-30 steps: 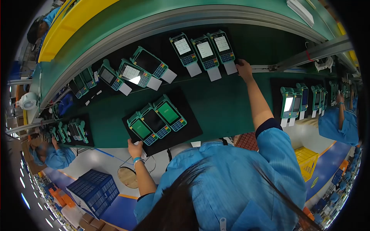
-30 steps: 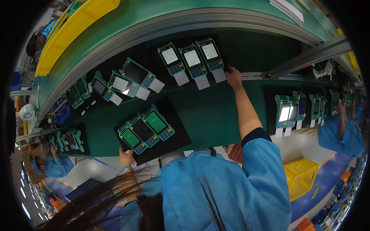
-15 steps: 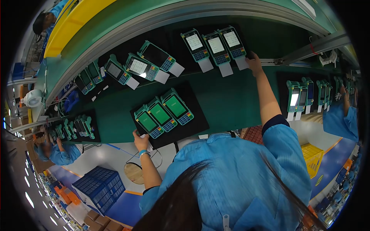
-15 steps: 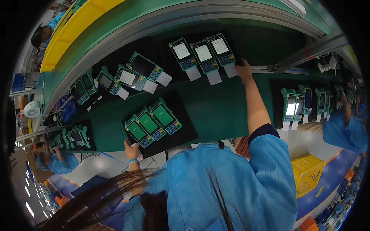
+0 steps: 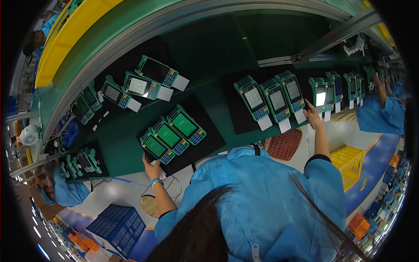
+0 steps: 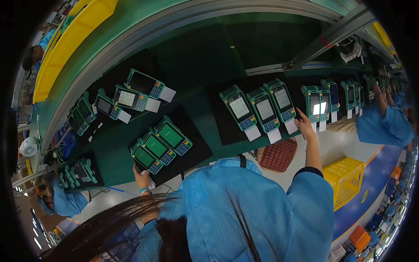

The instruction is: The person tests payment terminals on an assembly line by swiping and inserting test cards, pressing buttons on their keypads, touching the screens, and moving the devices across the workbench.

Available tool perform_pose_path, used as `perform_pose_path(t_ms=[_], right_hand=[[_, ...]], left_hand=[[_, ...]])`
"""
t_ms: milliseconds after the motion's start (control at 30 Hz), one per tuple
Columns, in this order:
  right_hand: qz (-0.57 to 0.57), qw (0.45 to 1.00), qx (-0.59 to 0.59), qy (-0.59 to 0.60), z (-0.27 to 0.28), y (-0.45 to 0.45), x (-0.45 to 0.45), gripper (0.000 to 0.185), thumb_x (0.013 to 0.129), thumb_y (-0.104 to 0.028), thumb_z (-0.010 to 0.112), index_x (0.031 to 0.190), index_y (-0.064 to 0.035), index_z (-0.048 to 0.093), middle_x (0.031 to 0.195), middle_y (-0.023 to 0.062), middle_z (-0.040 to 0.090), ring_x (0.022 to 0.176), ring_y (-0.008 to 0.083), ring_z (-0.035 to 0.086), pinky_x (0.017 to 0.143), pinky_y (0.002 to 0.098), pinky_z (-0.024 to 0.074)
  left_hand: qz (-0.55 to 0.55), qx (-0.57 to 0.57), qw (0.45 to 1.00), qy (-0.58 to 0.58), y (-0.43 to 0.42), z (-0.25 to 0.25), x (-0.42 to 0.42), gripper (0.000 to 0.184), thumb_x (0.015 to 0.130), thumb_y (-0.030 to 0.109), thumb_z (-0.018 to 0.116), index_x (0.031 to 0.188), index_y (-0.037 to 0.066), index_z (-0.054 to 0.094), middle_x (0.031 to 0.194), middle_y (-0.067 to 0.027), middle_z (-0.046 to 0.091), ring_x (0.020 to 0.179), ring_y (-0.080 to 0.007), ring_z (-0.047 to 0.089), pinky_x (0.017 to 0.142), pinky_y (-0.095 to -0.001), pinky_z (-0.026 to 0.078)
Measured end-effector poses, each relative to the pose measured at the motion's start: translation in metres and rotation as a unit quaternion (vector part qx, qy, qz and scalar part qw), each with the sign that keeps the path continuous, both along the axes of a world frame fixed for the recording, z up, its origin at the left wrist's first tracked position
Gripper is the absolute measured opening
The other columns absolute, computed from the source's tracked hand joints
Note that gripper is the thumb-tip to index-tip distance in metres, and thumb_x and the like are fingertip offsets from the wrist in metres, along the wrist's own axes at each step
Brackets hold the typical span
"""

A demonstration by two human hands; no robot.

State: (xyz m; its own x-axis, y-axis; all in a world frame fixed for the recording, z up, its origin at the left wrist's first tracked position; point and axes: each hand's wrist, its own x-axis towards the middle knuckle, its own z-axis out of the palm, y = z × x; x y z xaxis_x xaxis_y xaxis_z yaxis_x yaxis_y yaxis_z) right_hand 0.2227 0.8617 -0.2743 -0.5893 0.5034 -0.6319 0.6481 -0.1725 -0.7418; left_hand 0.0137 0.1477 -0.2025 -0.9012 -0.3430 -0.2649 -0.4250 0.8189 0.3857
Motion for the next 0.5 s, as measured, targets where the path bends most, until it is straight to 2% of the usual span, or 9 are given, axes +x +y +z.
perform_pose_path(t_ms=[67,100,167,267,300,367,400,433,500], right_hand=[[0.017,1.000,-0.009,-0.024,-0.017,-0.015,0.007,0.060,0.085,0.001,0.055,0.141,-0.0160,0.038,0.062,-0.0081,0.033,0.056,0.0038,0.031,0.050,0.0190,0.0291],[0.001,0.999,-0.015,-0.029,-0.021,-0.019,0.013,0.059,0.085,0.002,0.054,0.140,-0.0148,0.038,0.064,-0.0069,0.040,0.057,0.0038,0.035,0.050,0.0195,0.0310],[-0.038,0.999,-0.010,-0.002,-0.025,-0.031,0.021,0.056,0.085,0.005,0.051,0.137,-0.0104,0.040,0.086,0.0000,0.058,0.069,0.0057,0.048,0.060,0.0196,0.0400],[-0.031,0.999,0.025,-0.014,-0.044,-0.031,0.033,0.054,0.085,0.004,0.052,0.136,-0.0111,0.042,0.084,0.0007,0.057,0.070,0.0064,0.050,0.062,0.0188,0.0422],[-0.026,0.999,0.026,0.002,-0.061,-0.026,0.013,0.054,0.084,0.000,0.055,0.135,-0.0111,0.043,0.078,0.0039,0.058,0.068,0.0106,0.054,0.063,0.0219,0.0448],[0.119,0.963,0.235,-0.050,-0.079,-0.013,0.006,0.054,0.080,-0.002,0.058,0.132,-0.0101,0.046,0.085,0.0131,0.060,0.079,0.0224,0.059,0.069,0.0315,0.0482],[0.201,0.884,0.415,-0.075,-0.087,-0.009,0.001,0.053,0.077,-0.004,0.060,0.129,-0.0089,0.049,0.103,0.0218,0.057,0.097,0.0354,0.056,0.083,0.0420,0.0457],[0.202,0.886,0.412,-0.070,-0.081,-0.019,-0.011,0.053,0.077,-0.004,0.060,0.129,-0.0089,0.049,0.103,0.0218,0.057,0.097,0.0354,0.056,0.083,0.0420,0.0457],[0.164,0.859,0.484,-0.023,-0.055,-0.036,-0.080,0.054,0.076,-0.008,0.062,0.129,-0.0080,0.048,0.115,0.0216,0.054,0.107,0.0392,0.051,0.094,0.0437,0.0400]], left_hand=[[0.017,-0.012,1.000,-0.001,0.003,0.000,-0.003,0.079,0.061,0.013,0.069,0.134,0.023,0.040,0.094,-0.0153,0.057,0.087,-0.0326,0.059,0.079,-0.0396,0.047],[0.018,-0.017,1.000,-0.005,0.006,0.001,-0.003,0.079,0.061,0.013,0.070,0.134,0.023,0.039,0.095,-0.0157,0.058,0.087,-0.0331,0.059,0.080,-0.0400,0.047],[0.016,-0.039,0.999,-0.011,0.013,0.004,-0.001,0.080,0.062,0.014,0.070,0.134,0.024,0.039,0.096,-0.0167,0.059,0.088,-0.0347,0.059,0.080,-0.0413,0.047],[0.014,-0.038,0.999,-0.002,0.010,0.001,0.001,0.080,0.062,0.015,0.070,0.134,0.025,0.039,0.096,-0.0169,0.059,0.089,-0.0350,0.060,0.080,-0.0418,0.047],[0.029,-0.037,0.999,-0.001,0.009,-0.004,-0.004,0.080,0.062,0.015,0.070,0.134,0.025,0.039,0.095,-0.0167,0.059,0.089,-0.0352,0.060,0.080,-0.0420,0.047],[0.031,-0.046,0.998,0.001,0.012,-0.004,-0.011,0.080,0.061,0.015,0.070,0.134,0.025,0.039,0.095,-0.0171,0.060,0.089,-0.0354,0.060,0.081,-0.0423,0.047],[0.027,-0.052,0.998,0.003,0.010,-0.001,-0.014,0.080,0.061,0.015,0.070,0.134,0.026,0.039,0.096,-0.0174,0.060,0.090,-0.0355,0.060,0.081,-0.0426,0.047],[0.022,-0.064,0.998,0.013,0.002,-0.001,-0.013,0.081,0.061,0.016,0.071,0.134,0.026,0.039,0.099,-0.0184,0.060,0.093,-0.0357,0.060,0.083,-0.0432,0.047],[0.024,-0.084,0.996,-0.008,-0.008,0.002,-0.014,0.083,0.061,0.017,0.072,0.135,0.026,0.037,0.106,-0.0195,0.060,0.095,-0.0354,0.060,0.084,-0.0438,0.047]])
